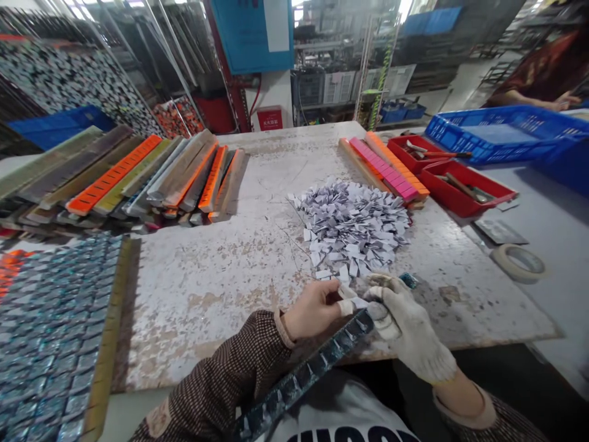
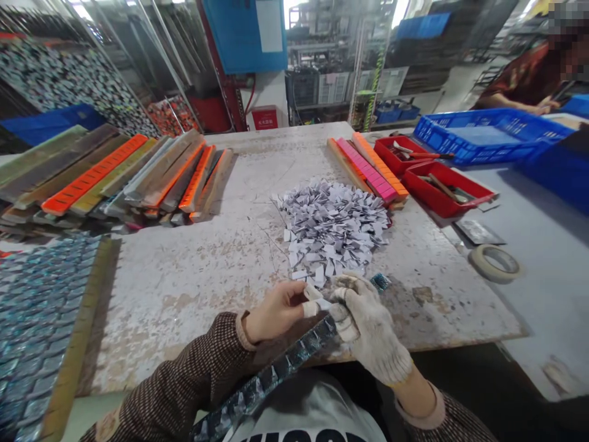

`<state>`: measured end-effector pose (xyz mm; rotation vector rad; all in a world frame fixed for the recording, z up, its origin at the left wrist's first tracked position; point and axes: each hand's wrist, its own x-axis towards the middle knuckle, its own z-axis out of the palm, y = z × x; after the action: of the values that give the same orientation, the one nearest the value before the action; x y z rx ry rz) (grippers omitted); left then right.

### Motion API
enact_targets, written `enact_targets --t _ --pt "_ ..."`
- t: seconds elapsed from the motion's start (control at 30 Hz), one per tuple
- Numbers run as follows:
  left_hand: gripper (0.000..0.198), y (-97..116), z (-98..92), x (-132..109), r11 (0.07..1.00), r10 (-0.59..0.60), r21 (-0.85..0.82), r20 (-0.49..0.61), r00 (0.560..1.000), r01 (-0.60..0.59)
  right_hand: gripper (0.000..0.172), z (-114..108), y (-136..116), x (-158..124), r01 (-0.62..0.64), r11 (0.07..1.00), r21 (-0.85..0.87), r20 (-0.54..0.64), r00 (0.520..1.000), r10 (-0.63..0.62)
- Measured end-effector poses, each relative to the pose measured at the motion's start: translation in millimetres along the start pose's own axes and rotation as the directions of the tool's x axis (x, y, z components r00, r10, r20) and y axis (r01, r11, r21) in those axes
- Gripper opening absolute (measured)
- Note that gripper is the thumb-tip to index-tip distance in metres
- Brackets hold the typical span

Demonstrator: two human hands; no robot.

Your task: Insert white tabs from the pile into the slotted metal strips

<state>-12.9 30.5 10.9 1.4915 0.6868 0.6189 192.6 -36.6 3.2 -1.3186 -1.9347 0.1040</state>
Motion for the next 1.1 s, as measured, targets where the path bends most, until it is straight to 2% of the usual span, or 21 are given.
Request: enact_targets --t 0.07,0.1,0.2,0.3,0.43,0.53,0.6,0.77,0.9,1.1 --pt "0.034 6.7 9.2 -3.2 0.989 -0.014 -0.148 0.015 1.0 0.016 0.012 -2.4 -5.2 1.8 -0.013 0.997 0.071 0.005 1.0 0.013" --pt "0.033 8.9 12.0 -5.1 0.99 -0.025 -0.14 0.008 1.0 0.026 0.013 -5.1 -5.1 0.9 -0.017 0.997 0.081 0.004 1.0 0.017" --pt "0.027 11.0 13.1 -13.0 0.992 -0.047 0.115 -0.022 0.999 0.049 0.016 -16.7 5.6 -7.0 -0.042 0.999 0.003 -0.039 0.998 0.042" --pt "0.026 8.0 8.9 -23.6 0.922 -0.006 0.386 0.025 1.0 -0.004 0.017 -26.1 21.8 -17.7 -0.1 0.991 -0.091 -0.076 0.993 0.093" --pt "0.026 1.0 7.0 -35.3 0.847 0.02 0.524 0.141 0.99 -0.092 0.013 -25.3 31.0 -27.5 -0.028 0.964 -0.266 -0.005 1.0 0.028" --pt "0.028 -3.2 8.7 -38.7 0.832 0.003 0.549 0.151 0.989 -0.086 0.005 -21.5 28.5 -26.8 0.051 0.917 -0.396 0.035 0.999 -0.041" --pt "0.027 -4.8 9.4 -39.2 0.834 -0.002 0.545 0.156 0.988 -0.084 0.007 -22.1 26.3 -21.9 0.096 0.886 -0.453 0.074 0.995 -0.07" --pt "0.027 -6.7 8.2 -38.6 0.85 -0.019 0.522 0.169 0.985 -0.073 0.011 -34.7 29.8 -4.9 0.219 0.871 -0.439 0.24 0.963 -0.121" --pt "0.029 -8.8 7.7 -38.0 0.858 -0.028 0.51 0.166 0.986 -0.061 0.014 -38.9 33.6 -2.2 0.216 0.887 -0.409 0.291 0.952 -0.097" --pt "0.029 -10.8 8.8 -36.0 0.848 -0.038 0.529 0.143 0.989 -0.044 0.014 -26.6 25.7 -12.4 0.15 0.926 -0.347 0.241 0.968 -0.067"
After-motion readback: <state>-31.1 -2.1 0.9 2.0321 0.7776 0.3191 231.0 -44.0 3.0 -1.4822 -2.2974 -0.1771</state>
